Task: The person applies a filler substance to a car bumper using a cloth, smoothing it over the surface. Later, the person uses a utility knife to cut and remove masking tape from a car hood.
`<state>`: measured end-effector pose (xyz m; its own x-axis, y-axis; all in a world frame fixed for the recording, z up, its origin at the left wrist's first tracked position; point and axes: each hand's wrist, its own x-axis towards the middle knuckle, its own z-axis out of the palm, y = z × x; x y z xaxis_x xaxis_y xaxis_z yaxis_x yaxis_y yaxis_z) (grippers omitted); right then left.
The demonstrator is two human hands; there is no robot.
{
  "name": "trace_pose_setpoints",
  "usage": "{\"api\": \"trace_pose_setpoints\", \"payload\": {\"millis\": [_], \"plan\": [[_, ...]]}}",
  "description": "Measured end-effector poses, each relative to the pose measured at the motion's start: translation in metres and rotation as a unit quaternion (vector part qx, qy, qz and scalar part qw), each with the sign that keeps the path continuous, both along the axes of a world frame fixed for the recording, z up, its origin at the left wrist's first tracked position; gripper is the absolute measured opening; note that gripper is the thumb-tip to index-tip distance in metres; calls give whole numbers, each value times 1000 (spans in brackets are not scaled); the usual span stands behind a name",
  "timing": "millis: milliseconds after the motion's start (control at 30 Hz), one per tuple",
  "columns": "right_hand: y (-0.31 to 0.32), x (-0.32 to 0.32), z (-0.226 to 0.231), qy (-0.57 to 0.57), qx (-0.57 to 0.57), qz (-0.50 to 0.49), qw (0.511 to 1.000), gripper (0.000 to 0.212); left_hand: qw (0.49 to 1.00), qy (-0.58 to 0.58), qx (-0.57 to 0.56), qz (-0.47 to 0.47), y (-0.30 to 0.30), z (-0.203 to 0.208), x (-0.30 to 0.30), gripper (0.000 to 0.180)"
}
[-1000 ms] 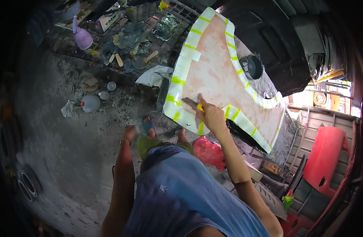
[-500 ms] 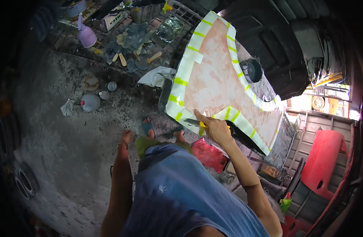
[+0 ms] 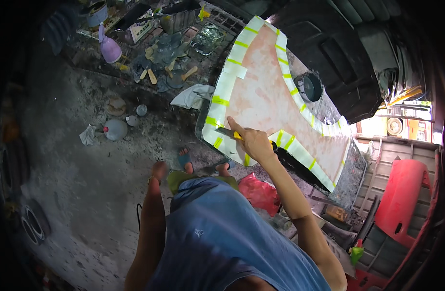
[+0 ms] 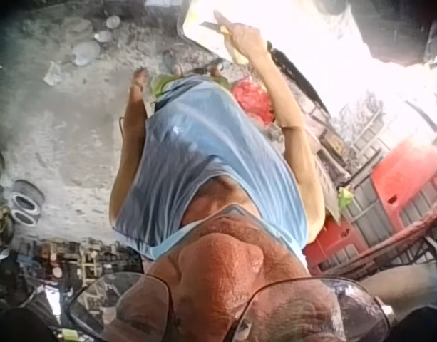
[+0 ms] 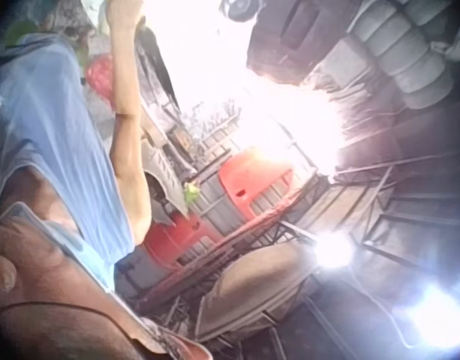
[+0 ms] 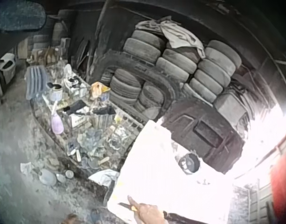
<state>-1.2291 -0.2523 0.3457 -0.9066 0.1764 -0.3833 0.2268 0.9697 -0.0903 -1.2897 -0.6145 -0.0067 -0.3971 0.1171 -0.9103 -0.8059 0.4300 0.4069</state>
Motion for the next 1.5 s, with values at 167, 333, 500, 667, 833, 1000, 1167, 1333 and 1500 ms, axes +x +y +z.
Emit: {"api": "trace_pose_setpoints", "payload": {"millis": [167, 333, 500, 667, 833, 1000, 1167, 1333, 1500], "plan": [[-25, 8, 25, -26, -102, 46, 993, 60, 999, 4, 7, -37, -8, 8, -5, 29], [-3, 91, 45, 75, -348, -222, 908, 41, 994, 14, 88, -63, -10, 10, -22, 19], [-19, 198, 22, 155, -531, -453, 699, 19, 975, -50, 110, -185, 5, 32, -26, 17], [-83, 333, -81, 178, -237, -600, 743, 24, 936, -65, -63, -339, 27, 30, -34, 35], [-168, 412, -188, 74, -234, -710, 659, 36, 937, 17, 11, -349, 69, 28, -64, 32], [-241, 462, -224, 54, -329, -813, 477, 19, 898, 9, 50, -436, 129, 30, -43, 24], [-229, 465, -207, 63, -354, -770, 527, 14, 873, 8, 38, -487, 153, 3, -14, 20], [-234, 503, -195, 205, -412, -785, 415, 20, 835, 75, 22, -544, 157, 35, 80, 13], [-283, 575, -266, 298, -407, -808, 305, 15, 836, 64, 3, -544, 130, 62, 137, 22]]}}
